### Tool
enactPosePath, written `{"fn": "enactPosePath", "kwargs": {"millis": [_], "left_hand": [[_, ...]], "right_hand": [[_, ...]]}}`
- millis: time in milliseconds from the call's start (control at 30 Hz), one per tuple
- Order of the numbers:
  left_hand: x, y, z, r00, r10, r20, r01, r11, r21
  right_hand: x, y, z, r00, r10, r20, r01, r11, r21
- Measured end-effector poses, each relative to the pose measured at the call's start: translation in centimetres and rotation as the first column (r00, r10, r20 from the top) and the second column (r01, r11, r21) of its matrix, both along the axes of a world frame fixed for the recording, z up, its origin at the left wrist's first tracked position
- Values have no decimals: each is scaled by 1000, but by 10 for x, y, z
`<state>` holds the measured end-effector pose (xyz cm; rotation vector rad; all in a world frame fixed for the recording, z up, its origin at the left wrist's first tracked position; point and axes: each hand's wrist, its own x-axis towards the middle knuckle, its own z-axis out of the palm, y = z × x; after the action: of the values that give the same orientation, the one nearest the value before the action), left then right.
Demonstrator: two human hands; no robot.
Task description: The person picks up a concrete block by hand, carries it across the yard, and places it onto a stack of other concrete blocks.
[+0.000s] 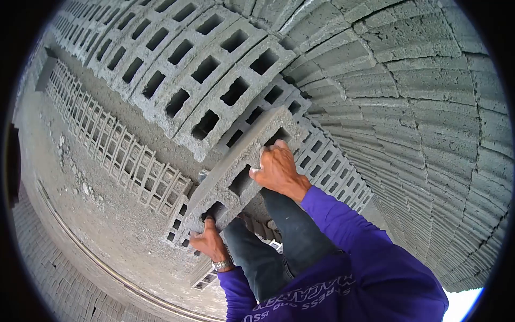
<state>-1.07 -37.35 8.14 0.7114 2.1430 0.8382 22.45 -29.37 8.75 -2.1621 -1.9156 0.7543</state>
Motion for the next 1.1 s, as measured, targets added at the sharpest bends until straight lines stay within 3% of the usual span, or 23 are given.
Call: {"fn": "enactPosePath", "kwargs": {"millis": [67, 133, 167, 200, 267, 300, 333, 400, 467, 533, 567, 600, 667, 700, 733, 767, 800, 867, 933, 1000, 1033, 1067, 1100], "left_hand": [[32, 18, -19, 998, -25, 56, 24, 999, 28], [62, 36, -34, 993, -32, 117, 21, 995, 96], [77, 41, -50, 974, 52, 219, -89, 982, 164], [89, 50, -52, 974, 55, 218, -94, 981, 169], [105, 66, -52, 986, 9, 165, -18, 999, 50], [115, 73, -53, 998, -20, -57, 23, 998, 53], [118, 81, -58, 997, -11, -73, 14, 999, 45], [122, 93, -71, 971, -143, -189, 121, 985, -122], [124, 99, -88, 976, -94, -195, 75, 992, -101], [115, 96, -79, 967, -205, -153, 179, 969, -167], [113, 95, -83, 907, -337, -252, 263, 921, -287], [105, 91, -77, 915, -314, -252, 234, 924, -304], [83, 85, -64, 927, -334, 171, 361, 918, -166], [81, 65, -74, 964, -216, 156, 196, 971, 136], [70, 55, -69, 954, -172, 245, 132, 976, 171], [57, 36, -82, 955, -119, 271, 104, 992, 69], [45, 12, -100, 952, -61, 300, 75, 997, -36], [21, -25, -117, 959, -28, 281, 53, 996, -79], [-4, -59, -134, 973, 35, 227, 0, 988, -152], [-34, -94, -150, 992, 21, 125, 7, 976, -218], [-53, -109, -160, 992, 53, 113, -21, 963, -270], [-71, -125, -170, 991, 92, 94, -63, 958, -279], [-94, -133, -177, 994, 95, 60, -70, 944, -323]], "right_hand": [[36, 20, 2, 999, -9, 43, 11, 999, -43], [65, 37, -6, 997, -28, 78, 23, 998, 65], [77, 47, -11, 995, -28, 93, 23, 998, 56], [90, 57, -16, 994, -24, 108, 19, 999, 47], [109, 75, -23, 993, 5, 119, -6, 1000, 11], [115, 86, -29, 991, 33, 132, -29, 999, -28], [120, 96, -36, 992, 44, 117, -40, 999, -35], [125, 105, -47, 984, -10, 177, 18, 999, -45], [130, 113, -45, 989, 25, 147, -18, 999, -48], [127, 107, -43, 973, 80, 214, -72, 996, -42], [127, 105, -42, 959, 96, 268, -94, 995, -19], [127, 98, -36, 957, 129, 260, -124, 992, -35], [127, 89, -24, 967, -71, 245, -15, 942, 335], [126, 85, -28, 973, -30, 227, -45, 947, 318], [124, 83, -34, 957, -129, 260, 36, 942, 333], [120, 80, -43, 926, -233, 296, 119, 927, 357], [107, 75, -55, 934, -202, 293, 93, 933, 346], [70, 66, -84, 910, -235, 343, 104, 927, 360], [4, 52, -77, 947, -130, 295, 50, 963, 264], [-63, 32, -69, 906, 35, 423, -148, 960, 237], [-86, 27, -70, 965, 64, 255, -134, 954, 268], [-112, 17, -67, 966, 103, 237, -166, 951, 261], [-148, 5, -56, 956, 264, 129, -289, 923, 253]]}}
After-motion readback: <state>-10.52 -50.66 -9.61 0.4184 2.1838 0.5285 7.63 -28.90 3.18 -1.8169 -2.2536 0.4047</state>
